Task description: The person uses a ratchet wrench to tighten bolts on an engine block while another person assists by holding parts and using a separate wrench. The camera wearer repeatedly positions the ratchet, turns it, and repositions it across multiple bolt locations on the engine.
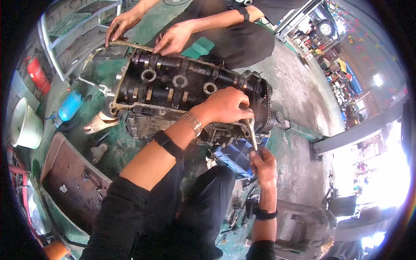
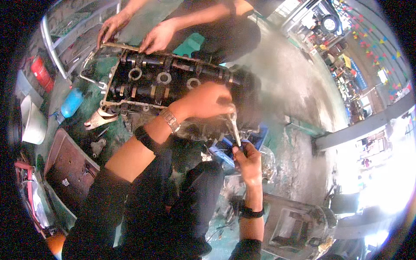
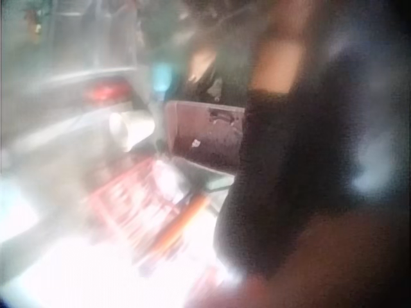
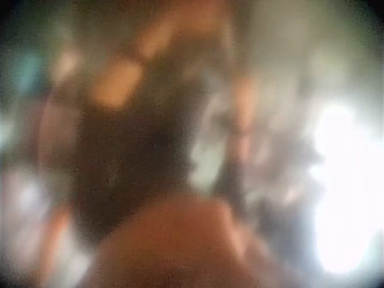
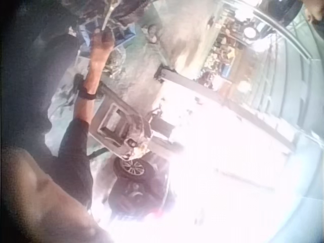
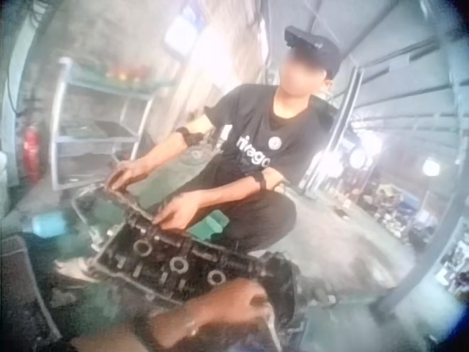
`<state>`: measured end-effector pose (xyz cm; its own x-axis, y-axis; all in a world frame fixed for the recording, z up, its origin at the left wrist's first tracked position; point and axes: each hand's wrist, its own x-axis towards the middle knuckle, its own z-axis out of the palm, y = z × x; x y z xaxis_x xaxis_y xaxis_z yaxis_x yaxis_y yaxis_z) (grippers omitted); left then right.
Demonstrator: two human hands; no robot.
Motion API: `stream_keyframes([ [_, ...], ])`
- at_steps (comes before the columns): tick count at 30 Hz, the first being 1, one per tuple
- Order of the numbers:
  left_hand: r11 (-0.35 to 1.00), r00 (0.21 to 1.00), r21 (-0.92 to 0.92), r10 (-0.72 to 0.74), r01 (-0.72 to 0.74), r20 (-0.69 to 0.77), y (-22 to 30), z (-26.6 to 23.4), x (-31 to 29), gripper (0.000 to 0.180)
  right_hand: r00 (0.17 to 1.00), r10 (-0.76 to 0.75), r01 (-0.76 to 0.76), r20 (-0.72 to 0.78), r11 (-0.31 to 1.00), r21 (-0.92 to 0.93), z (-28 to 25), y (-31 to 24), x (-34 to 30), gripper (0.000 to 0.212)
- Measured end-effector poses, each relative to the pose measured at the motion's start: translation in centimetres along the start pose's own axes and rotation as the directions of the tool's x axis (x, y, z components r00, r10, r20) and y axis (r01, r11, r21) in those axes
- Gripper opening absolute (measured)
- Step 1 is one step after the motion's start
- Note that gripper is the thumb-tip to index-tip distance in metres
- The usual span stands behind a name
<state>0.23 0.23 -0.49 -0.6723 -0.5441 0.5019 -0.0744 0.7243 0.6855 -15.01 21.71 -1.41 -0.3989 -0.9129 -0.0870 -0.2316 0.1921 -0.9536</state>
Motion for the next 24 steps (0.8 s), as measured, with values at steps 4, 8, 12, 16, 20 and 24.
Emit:
stream_keyframes([
  [4,1.000,1.000,-0.011,0.001,-0.001,0.009,0.04,0.01,-0.05,0.040,0.999,0.037,-0.039,-0.026,0.997,-0.071,0.07,0.00,0.09,0.018],
  [8,0.998,0.997,-0.019,-0.052,0.053,0.057,0.16,-0.14,-0.02,0.041,0.998,-0.049,0.043,-0.027,0.982,-0.183,0.31,-0.26,0.21,0.017],
  [12,1.000,1.000,-0.013,0.000,0.000,0.027,0.34,-0.21,-0.26,0.035,1.000,-0.002,-0.002,-0.022,0.982,-0.186,0.30,-0.54,0.15,0.022],
  [16,1.000,1.000,-0.001,0.017,-0.017,0.000,0.42,-0.18,-0.27,0.035,1.000,-0.026,0.022,-0.018,0.984,-0.176,0.28,-0.28,0.29,0.021],
  [20,0.999,0.999,-0.020,-0.031,0.031,0.035,0.54,-0.29,-0.12,0.038,0.988,-0.143,0.118,-0.054,0.939,-0.323,0.64,0.02,0.24,0.024],
  [24,0.999,0.999,-0.027,0.030,-0.030,0.013,0.91,-0.59,-0.26,0.034,0.964,-0.259,0.207,-0.059,0.871,-0.446,0.78,-0.34,0.05,0.027],
])
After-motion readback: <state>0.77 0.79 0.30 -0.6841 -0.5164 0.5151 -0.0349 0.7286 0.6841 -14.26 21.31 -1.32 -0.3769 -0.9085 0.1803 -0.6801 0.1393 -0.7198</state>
